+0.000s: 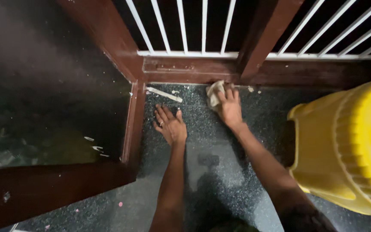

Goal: The person sits on the floor and wipes the lower section of a wooden window frame and the adjacent floor area using a cloth. They move a yellow plastic stool to access different parts of the frame and continue wiping the white metal bars and the wooden sill.

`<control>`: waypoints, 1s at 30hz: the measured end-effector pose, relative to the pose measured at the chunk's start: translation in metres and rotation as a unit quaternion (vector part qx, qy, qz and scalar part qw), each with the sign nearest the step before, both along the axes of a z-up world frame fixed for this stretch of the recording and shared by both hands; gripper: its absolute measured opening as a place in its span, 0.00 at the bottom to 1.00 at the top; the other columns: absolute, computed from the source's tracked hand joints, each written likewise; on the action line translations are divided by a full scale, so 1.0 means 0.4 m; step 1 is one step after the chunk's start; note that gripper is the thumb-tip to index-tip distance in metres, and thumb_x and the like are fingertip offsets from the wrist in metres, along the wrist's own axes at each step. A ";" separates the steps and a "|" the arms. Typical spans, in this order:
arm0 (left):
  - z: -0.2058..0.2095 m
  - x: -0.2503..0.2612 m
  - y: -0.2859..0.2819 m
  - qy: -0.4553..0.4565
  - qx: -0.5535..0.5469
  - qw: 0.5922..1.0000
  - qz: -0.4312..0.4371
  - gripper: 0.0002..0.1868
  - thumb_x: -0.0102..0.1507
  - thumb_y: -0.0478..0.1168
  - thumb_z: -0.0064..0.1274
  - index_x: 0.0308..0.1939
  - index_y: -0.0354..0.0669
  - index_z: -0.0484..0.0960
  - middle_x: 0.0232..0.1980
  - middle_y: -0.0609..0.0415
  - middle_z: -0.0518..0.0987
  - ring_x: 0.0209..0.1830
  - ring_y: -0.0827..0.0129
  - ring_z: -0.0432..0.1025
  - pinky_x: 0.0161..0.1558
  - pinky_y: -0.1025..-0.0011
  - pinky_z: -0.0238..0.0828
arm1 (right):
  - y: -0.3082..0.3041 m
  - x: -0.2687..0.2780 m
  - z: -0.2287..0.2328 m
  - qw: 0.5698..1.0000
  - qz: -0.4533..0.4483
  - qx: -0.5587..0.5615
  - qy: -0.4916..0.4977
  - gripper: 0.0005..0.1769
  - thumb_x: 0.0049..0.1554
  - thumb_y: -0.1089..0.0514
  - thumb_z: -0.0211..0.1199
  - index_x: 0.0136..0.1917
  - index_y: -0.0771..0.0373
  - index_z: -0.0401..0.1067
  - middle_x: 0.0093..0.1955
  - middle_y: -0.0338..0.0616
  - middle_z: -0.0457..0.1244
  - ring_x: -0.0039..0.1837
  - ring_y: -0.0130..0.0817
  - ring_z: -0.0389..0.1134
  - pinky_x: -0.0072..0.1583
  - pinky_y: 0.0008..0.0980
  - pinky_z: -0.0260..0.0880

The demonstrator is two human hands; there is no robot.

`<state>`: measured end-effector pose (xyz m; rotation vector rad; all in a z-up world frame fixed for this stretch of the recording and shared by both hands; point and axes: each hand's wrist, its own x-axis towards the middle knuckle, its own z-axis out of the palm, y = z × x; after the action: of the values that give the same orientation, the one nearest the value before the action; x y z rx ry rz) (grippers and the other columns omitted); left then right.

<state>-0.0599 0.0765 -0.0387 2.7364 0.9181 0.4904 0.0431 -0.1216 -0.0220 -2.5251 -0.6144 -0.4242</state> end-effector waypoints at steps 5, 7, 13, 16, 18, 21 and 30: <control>0.001 -0.006 -0.002 -0.009 0.010 1.000 -0.003 0.38 0.71 0.59 0.37 0.74 0.33 0.61 0.82 0.42 0.52 0.80 0.52 0.51 0.72 0.43 0.44 | -0.051 0.017 0.100 0.960 -0.090 0.262 0.032 0.25 0.57 0.68 0.61 0.67 0.59 0.73 0.70 0.50 0.58 0.74 0.49 0.59 0.72 0.46 0.66; 0.003 -0.002 -0.002 -0.006 0.014 1.000 -0.002 0.37 0.71 0.59 0.36 0.75 0.33 0.61 0.82 0.42 0.52 0.80 0.52 0.51 0.72 0.43 0.44 | -0.100 0.064 0.193 0.937 -0.107 0.307 -0.123 0.31 0.56 0.72 0.57 0.72 0.56 0.68 0.72 0.49 0.56 0.79 0.49 0.58 0.78 0.49 0.61; -0.001 0.001 0.002 0.008 0.007 1.000 -0.005 0.38 0.71 0.60 0.35 0.75 0.33 0.60 0.82 0.41 0.51 0.80 0.52 0.49 0.72 0.43 0.43 | -0.176 0.222 0.329 0.907 -0.055 0.397 -0.131 0.48 0.68 0.61 0.65 0.86 0.51 0.35 0.89 0.55 0.36 0.88 0.48 0.48 0.82 0.55 0.53; -0.004 -0.001 -0.002 0.013 0.009 1.000 -0.007 0.38 0.72 0.60 0.34 0.75 0.32 0.59 0.82 0.41 0.51 0.80 0.51 0.49 0.72 0.43 0.42 | -0.116 0.212 0.191 0.955 -0.119 0.219 -0.162 0.56 0.65 0.52 0.70 0.88 0.49 0.30 0.87 0.58 0.31 0.87 0.58 0.39 0.82 0.66 0.47; -0.002 0.002 -0.001 0.017 0.014 1.000 -0.006 0.39 0.72 0.60 0.33 0.75 0.31 0.59 0.82 0.41 0.51 0.80 0.52 0.49 0.72 0.44 0.42 | -0.119 0.152 0.095 0.967 -0.092 0.211 -0.107 0.54 0.62 0.58 0.67 0.86 0.49 0.32 0.86 0.60 0.32 0.85 0.58 0.44 0.77 0.64 0.54; 0.000 0.010 0.008 0.028 0.000 1.000 -0.011 0.37 0.73 0.59 0.32 0.75 0.31 0.58 0.82 0.40 0.50 0.79 0.51 0.48 0.71 0.43 0.40 | -0.139 0.078 0.021 0.981 -0.112 0.161 -0.003 0.49 0.57 0.69 0.66 0.82 0.55 0.43 0.83 0.69 0.37 0.80 0.64 0.46 0.69 0.61 0.57; -0.013 0.001 0.002 -0.008 0.032 0.999 0.000 0.38 0.71 0.61 0.33 0.76 0.36 0.59 0.83 0.44 0.52 0.80 0.53 0.49 0.72 0.43 0.43 | -0.074 0.111 0.409 0.870 -0.048 0.412 -0.266 0.38 0.70 0.55 0.62 0.85 0.52 0.44 0.84 0.46 0.47 0.85 0.37 0.48 0.84 0.44 0.50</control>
<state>-0.0594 0.0772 -0.0441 2.7853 0.9151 0.5491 0.0875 -0.1513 0.1418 -1.6052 -0.3679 -1.1624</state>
